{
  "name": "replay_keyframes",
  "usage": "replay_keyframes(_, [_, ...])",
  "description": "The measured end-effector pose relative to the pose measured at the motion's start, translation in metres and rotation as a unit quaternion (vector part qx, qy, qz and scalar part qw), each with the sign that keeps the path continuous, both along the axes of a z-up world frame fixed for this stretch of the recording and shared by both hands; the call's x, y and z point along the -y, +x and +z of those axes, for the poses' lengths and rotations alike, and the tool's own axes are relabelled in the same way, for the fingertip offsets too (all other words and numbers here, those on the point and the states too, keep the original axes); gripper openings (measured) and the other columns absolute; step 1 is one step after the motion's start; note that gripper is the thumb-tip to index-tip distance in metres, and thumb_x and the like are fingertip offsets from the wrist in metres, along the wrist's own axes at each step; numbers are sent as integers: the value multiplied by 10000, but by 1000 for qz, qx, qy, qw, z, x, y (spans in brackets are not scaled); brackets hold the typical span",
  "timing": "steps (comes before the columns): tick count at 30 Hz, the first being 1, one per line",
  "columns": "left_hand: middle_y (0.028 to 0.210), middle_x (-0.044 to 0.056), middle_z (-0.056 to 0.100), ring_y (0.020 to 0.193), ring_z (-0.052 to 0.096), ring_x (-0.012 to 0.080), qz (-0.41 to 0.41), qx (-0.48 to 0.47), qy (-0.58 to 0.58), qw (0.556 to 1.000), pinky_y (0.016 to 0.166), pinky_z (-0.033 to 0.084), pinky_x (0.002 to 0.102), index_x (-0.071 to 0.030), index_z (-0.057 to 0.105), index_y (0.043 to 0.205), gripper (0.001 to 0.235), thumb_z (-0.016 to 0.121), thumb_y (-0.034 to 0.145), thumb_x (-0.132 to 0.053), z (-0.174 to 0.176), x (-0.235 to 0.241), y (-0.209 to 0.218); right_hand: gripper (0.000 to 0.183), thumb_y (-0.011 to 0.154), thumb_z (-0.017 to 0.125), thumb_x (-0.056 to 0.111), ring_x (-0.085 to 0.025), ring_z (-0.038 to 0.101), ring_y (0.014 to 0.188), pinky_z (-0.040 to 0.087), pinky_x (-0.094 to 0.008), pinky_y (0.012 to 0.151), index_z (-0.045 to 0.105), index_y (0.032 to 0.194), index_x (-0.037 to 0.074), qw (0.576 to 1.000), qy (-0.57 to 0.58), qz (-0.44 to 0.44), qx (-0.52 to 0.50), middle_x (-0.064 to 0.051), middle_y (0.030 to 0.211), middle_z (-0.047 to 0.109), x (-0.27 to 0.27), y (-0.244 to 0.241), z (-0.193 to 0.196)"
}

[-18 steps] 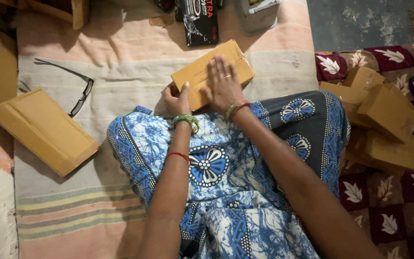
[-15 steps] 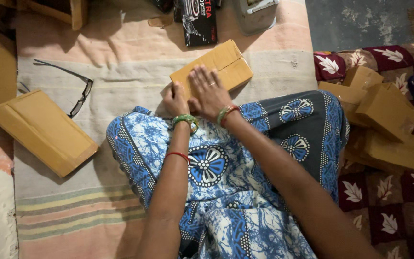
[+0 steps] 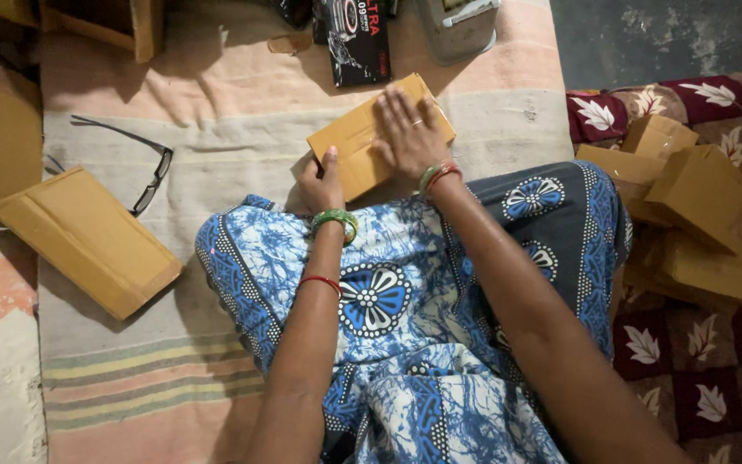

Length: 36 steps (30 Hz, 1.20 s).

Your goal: The person places a smartwatch box into a cardboard shipping box, closes the flaps, and seals the box with packing tape. The person repeats this process with a second smartwatch box.

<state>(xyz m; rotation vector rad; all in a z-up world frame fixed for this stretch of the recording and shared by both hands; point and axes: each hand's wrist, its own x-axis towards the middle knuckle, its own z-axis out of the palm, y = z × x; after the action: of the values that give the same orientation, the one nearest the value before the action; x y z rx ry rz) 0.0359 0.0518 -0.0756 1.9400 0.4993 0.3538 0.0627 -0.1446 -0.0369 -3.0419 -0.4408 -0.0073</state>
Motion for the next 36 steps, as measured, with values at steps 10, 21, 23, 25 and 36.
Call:
replay_keyframes(10, [987, 126, 784, 845, 723, 161, -58, 11, -147, 987, 771, 575, 290, 53, 740, 1085, 442, 874, 796, -254, 20, -14, 2, 735, 1080, 461, 505, -377, 555, 1288, 513, -490, 1013, 147, 1663, 186, 966, 210, -151, -10, -158, 1525, 472, 42, 2, -9])
replay_keyframes(21, [994, 162, 776, 828, 750, 206, -116, -78, -131, 982, 771, 613, 306, 94, 692, 1100, 553, 932, 679, -174, 40, -20, -3, 444, 834, 794, 255, -237, 744, 945, 580, -378, 815, 667, 1252, 174, 838, 485, -247, -32, -115, 1067, 766, 62, 6, 6])
replay_keyframes(23, [1003, 165, 771, 843, 763, 211, -114, -91, -123, 982, 779, 629, 310, 93, 668, 1139, 599, 925, 674, -184, 38, -21, -3, 365, 789, 814, 196, -171, 770, 921, 595, -325, 809, 734, 1140, 135, 782, 543, -297, -74, -84, 1035, 797, 67, 8, 4])
replay_keyframes(25, [1045, 167, 765, 888, 762, 209, -122, -84, -131, 980, 810, 625, 306, 93, 642, 1189, 647, 922, 673, -180, 38, -21, -3, 304, 809, 805, 172, -136, 762, 888, 601, -294, 799, 750, 1100, 104, 763, 574, -290, -73, -78, 1001, 801, 73, 10, 0])
replay_keyframes(36, [1308, 119, 655, 1207, 641, 208, -200, 209, -62, 955, 1057, 534, 328, -6, 538, 1348, 724, 790, 686, 148, 74, -3, -18, 161, 896, 635, -41, -122, 720, 932, 622, -276, 818, 667, 1024, 51, 613, 776, -149, -27, -52, 1021, 754, 103, -8, -17])
